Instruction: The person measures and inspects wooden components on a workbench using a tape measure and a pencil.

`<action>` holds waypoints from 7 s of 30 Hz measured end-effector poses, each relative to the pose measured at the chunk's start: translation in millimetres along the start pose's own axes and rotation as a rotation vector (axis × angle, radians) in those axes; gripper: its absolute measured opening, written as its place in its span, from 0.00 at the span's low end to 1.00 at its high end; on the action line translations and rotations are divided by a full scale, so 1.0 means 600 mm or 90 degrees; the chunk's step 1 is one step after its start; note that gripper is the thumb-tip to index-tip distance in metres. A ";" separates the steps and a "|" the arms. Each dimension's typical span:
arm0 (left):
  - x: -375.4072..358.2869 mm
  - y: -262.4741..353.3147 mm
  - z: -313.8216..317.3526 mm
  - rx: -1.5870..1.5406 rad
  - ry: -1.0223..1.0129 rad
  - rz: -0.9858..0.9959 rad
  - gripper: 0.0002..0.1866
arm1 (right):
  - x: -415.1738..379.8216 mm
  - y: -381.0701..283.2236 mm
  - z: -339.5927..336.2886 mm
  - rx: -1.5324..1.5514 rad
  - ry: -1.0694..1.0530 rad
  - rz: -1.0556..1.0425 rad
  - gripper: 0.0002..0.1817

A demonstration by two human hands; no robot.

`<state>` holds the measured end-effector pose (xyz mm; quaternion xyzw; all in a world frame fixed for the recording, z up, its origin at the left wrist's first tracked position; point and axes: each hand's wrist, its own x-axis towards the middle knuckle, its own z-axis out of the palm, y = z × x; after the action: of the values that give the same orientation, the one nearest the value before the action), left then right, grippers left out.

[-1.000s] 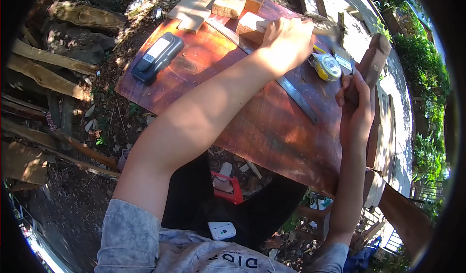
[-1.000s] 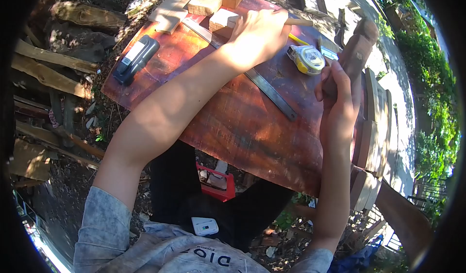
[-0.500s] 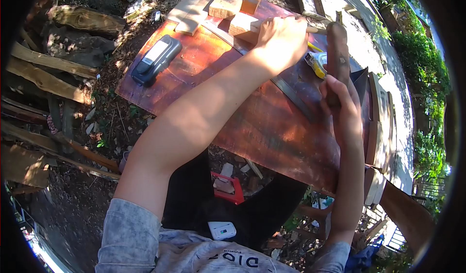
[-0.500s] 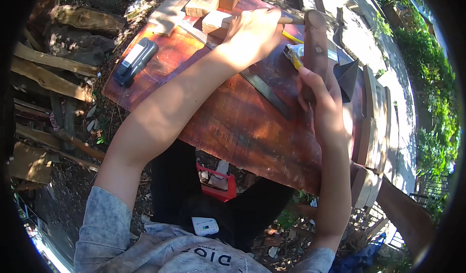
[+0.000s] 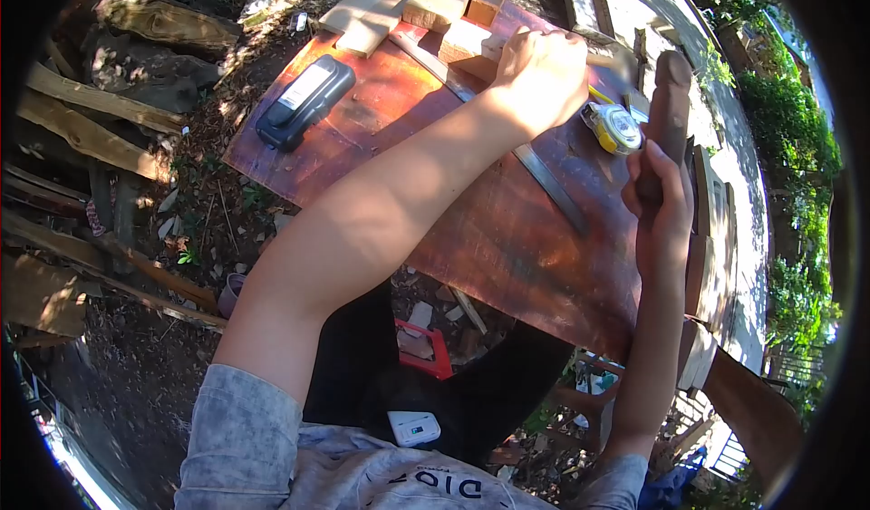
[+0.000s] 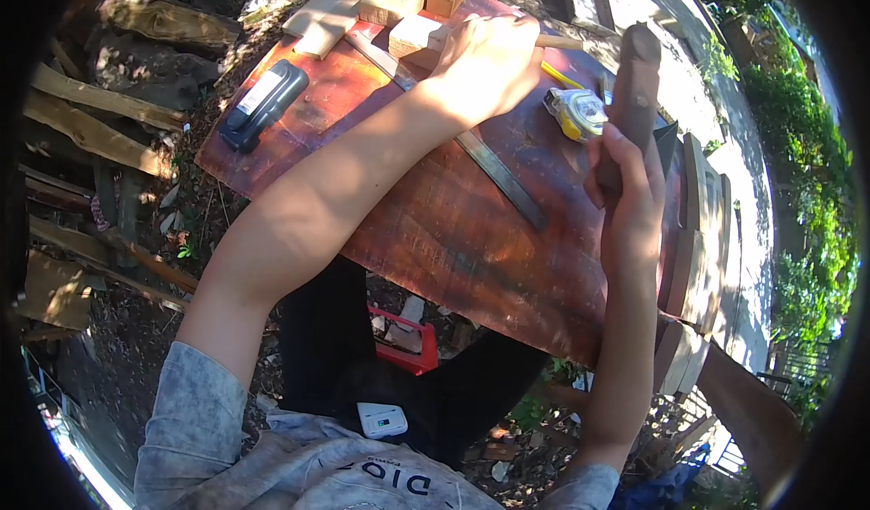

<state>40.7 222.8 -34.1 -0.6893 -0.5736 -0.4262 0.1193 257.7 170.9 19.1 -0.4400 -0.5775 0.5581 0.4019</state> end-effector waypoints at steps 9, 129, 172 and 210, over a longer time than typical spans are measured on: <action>-0.004 -0.007 0.003 0.019 -0.002 -0.005 0.11 | -0.007 0.010 0.020 0.030 0.001 0.026 0.17; 0.006 0.073 0.009 -0.201 -0.048 -0.036 0.12 | 0.011 0.026 0.004 0.044 0.138 -0.105 0.22; 0.018 0.049 0.023 -0.125 -0.018 -0.085 0.15 | 0.004 -0.009 -0.023 0.051 0.069 -0.075 0.21; 0.008 0.024 0.002 -0.047 -0.064 -0.130 0.14 | -0.006 -0.055 0.035 -0.042 0.014 0.038 0.22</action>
<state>54.3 222.2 -26.9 -0.6515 -0.6301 -0.4220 0.0208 236.8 161.5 50.9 -0.4762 -0.5780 0.5451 0.3768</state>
